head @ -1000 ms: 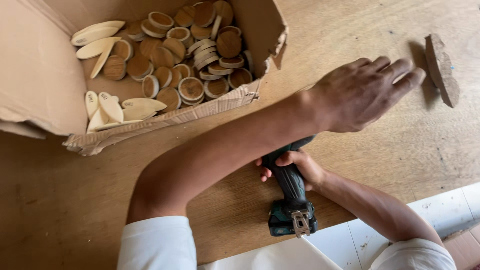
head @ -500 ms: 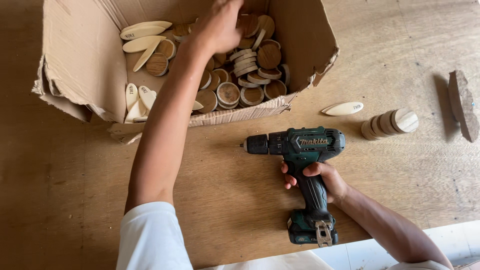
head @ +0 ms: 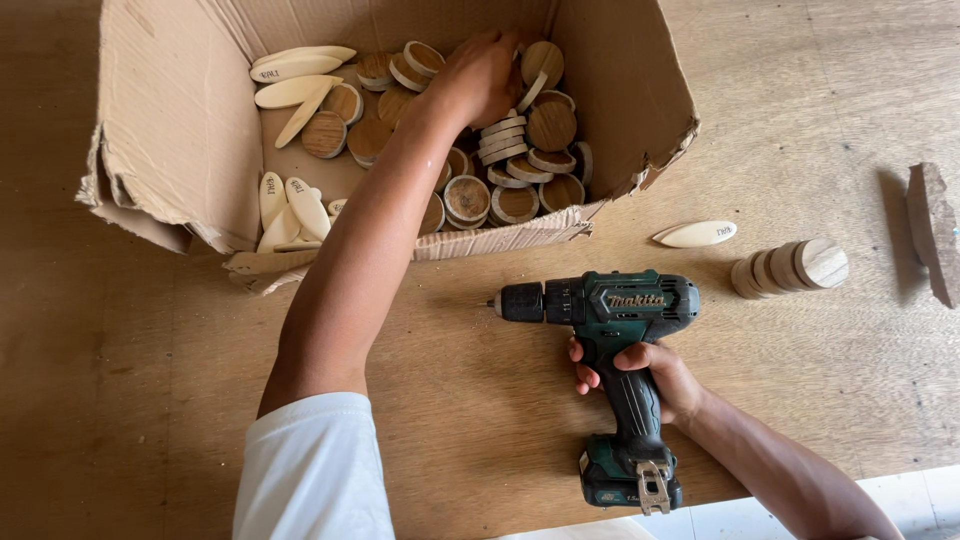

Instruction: The person picks up flat wooden discs and ovals from a cardboard box and presses them against a spinning white attachment on a cordless drill to sand their edges.

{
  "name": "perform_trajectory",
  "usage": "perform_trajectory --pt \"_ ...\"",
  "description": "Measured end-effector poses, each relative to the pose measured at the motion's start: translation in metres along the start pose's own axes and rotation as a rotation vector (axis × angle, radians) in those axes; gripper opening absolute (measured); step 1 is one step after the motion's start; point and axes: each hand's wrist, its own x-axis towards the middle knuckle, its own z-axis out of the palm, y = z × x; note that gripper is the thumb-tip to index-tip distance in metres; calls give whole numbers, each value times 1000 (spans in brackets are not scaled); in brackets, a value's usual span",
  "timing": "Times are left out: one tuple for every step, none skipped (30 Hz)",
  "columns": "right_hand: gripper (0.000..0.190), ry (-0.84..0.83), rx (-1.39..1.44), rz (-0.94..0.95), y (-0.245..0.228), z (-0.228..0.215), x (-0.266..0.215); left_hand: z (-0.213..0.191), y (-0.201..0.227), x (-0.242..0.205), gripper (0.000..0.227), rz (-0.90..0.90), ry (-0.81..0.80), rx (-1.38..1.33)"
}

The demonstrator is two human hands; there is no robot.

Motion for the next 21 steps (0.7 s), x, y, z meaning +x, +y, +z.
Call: perform_trajectory --pt "39 -3 2 0 -1 2 0 -7 7 -3 32 -1 -1 3" --pt "38 -2 -9 -5 -2 4 1 -14 14 -6 44 -65 -70 -40" --pt "38 3 -20 -9 -3 5 0 -20 21 -9 57 -127 -142 -87" --pt "38 4 -18 -9 -2 5 0 -17 16 -9 57 -127 -144 -87" --pt "38 6 -35 -14 -2 4 0 -14 11 -8 43 -122 -131 -50" --pt "39 7 -52 -20 -1 4 0 -11 6 -8 31 -118 -118 -13" --pt "39 5 -53 -21 -2 4 0 -5 -2 -6 31 -117 -116 -11" --pt "38 3 -61 -24 -3 5 -1 0 -9 -4 28 -127 -85 22" --pt "38 -1 -67 -25 -2 6 0 5 -18 -3 27 -139 -56 56" --pt "38 -4 -67 -24 -4 6 0 -7 -7 -8 27 -142 -54 58" --pt "38 -4 -61 -29 -4 7 0 -17 3 -14 29 -60 60 -59" --pt "37 -4 -55 -33 -3 7 0 -26 14 -20 36 22 173 -175" --pt "37 -4 -56 -32 -3 7 -1 -31 18 -25 36 20 174 -176" --pt "38 -5 -63 -33 -3 7 -1 -36 22 -31 33 72 176 -260" --pt "38 -8 -71 -37 -3 7 0 -41 25 -36 34 127 180 -342" --pt "38 -10 -73 -38 -3 7 -2 -46 41 -50 34 128 183 -340" --pt "37 -6 -52 -35 -3 7 -2 -51 55 -66 38 255 197 -532" --pt "37 -1 -31 -32 -3 7 -2 -56 70 -81 43 384 208 -723" --pt "37 -5 -26 -29 -4 7 -2 -56 79 -98 43 378 206 -720" --pt "37 -4 -52 -37 -4 8 -1 -56 87 -115 44 319 141 -762" --pt "38 -3 -82 -41 -5 8 -1 -55 96 -132 46 258 81 -807"
